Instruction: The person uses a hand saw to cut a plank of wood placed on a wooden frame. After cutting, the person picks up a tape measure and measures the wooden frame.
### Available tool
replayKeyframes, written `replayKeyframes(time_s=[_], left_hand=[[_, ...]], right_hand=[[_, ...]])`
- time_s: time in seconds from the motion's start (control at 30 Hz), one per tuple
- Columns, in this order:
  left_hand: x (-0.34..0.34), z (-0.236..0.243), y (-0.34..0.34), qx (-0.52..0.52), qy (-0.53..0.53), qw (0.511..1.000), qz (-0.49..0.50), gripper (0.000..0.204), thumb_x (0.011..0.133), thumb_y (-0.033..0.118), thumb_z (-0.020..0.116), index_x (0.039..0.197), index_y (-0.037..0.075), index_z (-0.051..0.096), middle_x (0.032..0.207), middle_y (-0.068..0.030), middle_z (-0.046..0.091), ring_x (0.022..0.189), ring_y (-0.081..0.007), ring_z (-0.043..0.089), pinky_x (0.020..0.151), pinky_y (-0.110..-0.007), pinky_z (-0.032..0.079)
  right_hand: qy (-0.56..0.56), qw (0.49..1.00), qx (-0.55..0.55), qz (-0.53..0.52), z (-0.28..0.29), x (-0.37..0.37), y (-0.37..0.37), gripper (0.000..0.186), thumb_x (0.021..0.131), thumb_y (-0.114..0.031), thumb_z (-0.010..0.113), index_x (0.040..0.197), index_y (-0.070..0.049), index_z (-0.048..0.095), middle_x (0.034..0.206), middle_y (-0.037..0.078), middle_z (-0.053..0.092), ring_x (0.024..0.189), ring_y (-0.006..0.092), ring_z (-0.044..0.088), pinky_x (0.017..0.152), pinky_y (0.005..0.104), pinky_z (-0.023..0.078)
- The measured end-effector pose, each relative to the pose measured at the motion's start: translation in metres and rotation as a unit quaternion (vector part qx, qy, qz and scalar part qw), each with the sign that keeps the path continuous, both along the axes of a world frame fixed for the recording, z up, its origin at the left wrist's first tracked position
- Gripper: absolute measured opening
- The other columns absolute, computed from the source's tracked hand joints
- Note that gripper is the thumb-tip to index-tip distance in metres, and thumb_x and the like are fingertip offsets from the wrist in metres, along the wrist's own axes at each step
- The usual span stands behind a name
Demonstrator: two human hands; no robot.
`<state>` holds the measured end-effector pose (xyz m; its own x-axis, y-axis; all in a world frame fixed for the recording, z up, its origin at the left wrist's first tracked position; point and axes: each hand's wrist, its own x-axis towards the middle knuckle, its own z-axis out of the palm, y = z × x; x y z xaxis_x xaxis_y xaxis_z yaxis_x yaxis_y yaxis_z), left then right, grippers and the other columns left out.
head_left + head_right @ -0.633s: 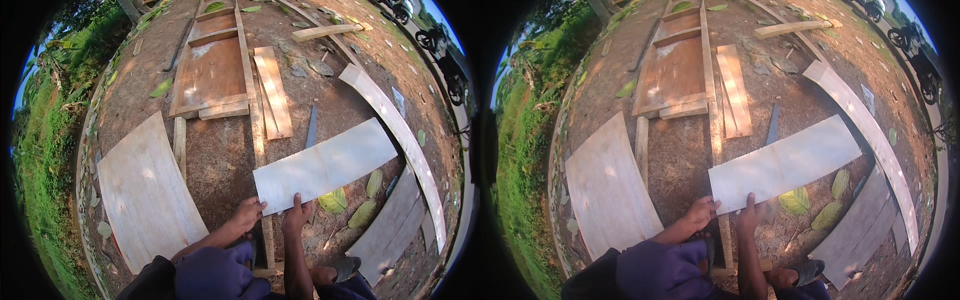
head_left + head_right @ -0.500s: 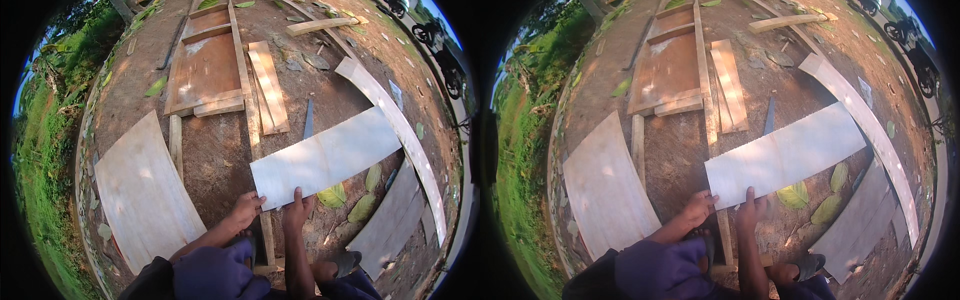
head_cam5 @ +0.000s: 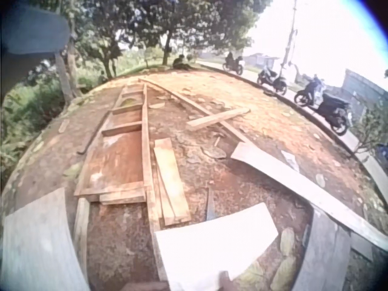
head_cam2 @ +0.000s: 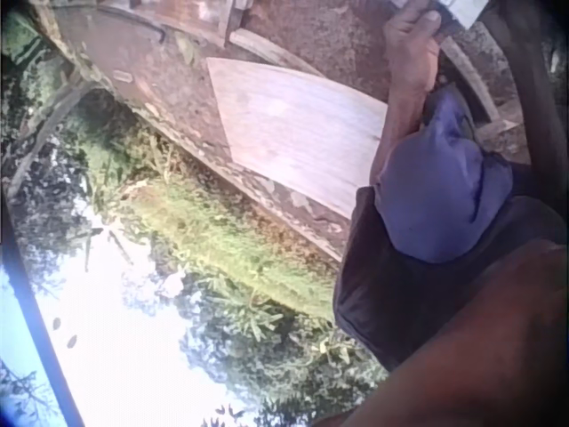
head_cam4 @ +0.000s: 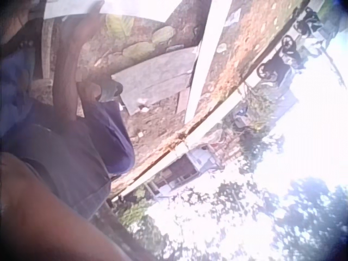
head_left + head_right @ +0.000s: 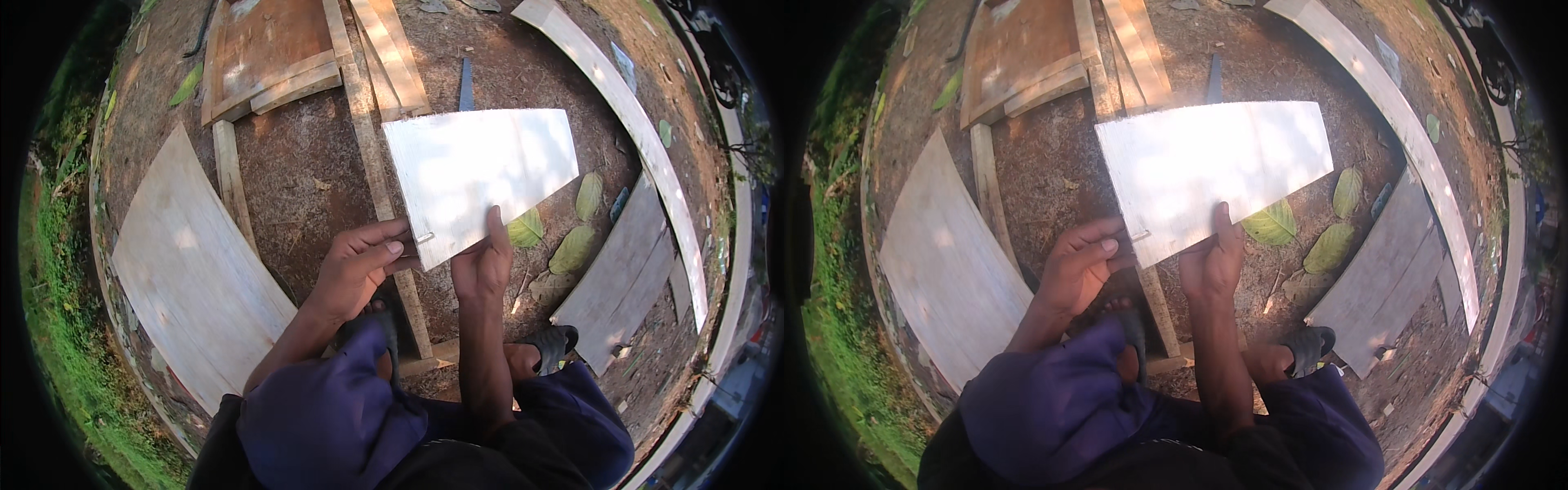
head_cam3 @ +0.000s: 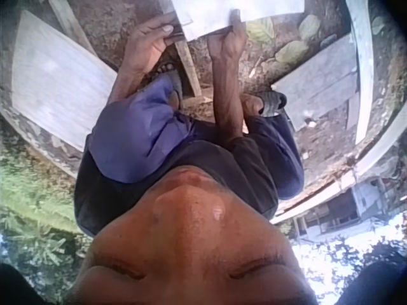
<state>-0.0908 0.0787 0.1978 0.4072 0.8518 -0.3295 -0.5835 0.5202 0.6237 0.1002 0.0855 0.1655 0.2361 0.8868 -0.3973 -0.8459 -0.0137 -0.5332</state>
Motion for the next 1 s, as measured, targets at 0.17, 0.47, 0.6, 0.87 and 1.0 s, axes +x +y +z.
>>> replayKeyframes(time_s=[0.17, 0.47, 0.6, 0.87, 1.0], left_hand=[[-0.001, 0.012, 0.0, 0.042, 0.045, 0.998, -0.033, 0.047, 0.1, 0.002, 0.059, 0.144, -0.013, 0.05, 0.134, -0.0242, 0.065, 0.122, -0.0286, 0.066, 0.109, -0.045, 0.051], [0.003, 0.024, 0.002, 0.098, 0.111, 0.987, -0.063, 0.049, 0.099, 0.0, 0.062, 0.145, -0.012, 0.049, 0.135, -0.0202, 0.065, 0.124, -0.0222, 0.063, 0.107, -0.036, 0.05], [0.008, 0.027, 0.003, 0.105, 0.121, 0.986, -0.036, 0.047, 0.101, 0.002, 0.063, 0.144, -0.012, 0.05, 0.135, -0.0191, 0.065, 0.124, -0.0199, 0.061, 0.107, -0.033, 0.048], [0.007, 0.023, 0.004, 0.085, 0.162, 0.983, -0.022, 0.041, 0.102, 0.008, 0.064, 0.138, -0.011, 0.056, 0.129, -0.0179, 0.068, 0.12, -0.018, 0.063, 0.106, -0.032, 0.047], [0.007, 0.022, 0.003, 0.086, 0.166, 0.982, -0.018, 0.037, 0.102, 0.008, 0.064, 0.135, -0.01, 0.058, 0.126, -0.0174, 0.069, 0.118, -0.0174, 0.064, 0.105, -0.032, 0.048]], right_hand=[[0.032, 0.999, 0.002, 0.008, 0.003, -0.003, 0.0, 0.051, 0.108, -0.025, 0.053, 0.152, 0.0, 0.041, 0.148, 0.016, 0.056, 0.135, 0.0301, 0.055, 0.117, 0.0478, 0.044], [0.073, 0.996, 0.035, 0.022, 0.001, 0.0, -0.003, 0.05, 0.11, -0.026, 0.051, 0.151, 0.0, 0.041, 0.148, 0.016, 0.055, 0.136, 0.0305, 0.055, 0.116, 0.0485, 0.045], [0.046, 0.999, 0.012, 0.001, 0.006, -0.005, -0.003, 0.048, 0.111, -0.026, 0.048, 0.15, 0.0, 0.042, 0.147, 0.016, 0.056, 0.134, 0.03, 0.057, 0.115, 0.0472, 0.046], [-0.007, 0.999, 0.038, -0.025, 0.011, -0.008, -0.005, 0.043, 0.111, -0.024, 0.048, 0.149, -0.005, 0.043, 0.142, 0.015, 0.059, 0.13, 0.028, 0.06, 0.109, 0.0476, 0.053], [-0.012, 0.998, 0.054, -0.021, 0.011, -0.007, -0.006, 0.04, 0.111, -0.022, 0.048, 0.147, -0.005, 0.044, 0.14, 0.014, 0.061, 0.127, 0.0269, 0.062, 0.108, 0.0465, 0.054]])
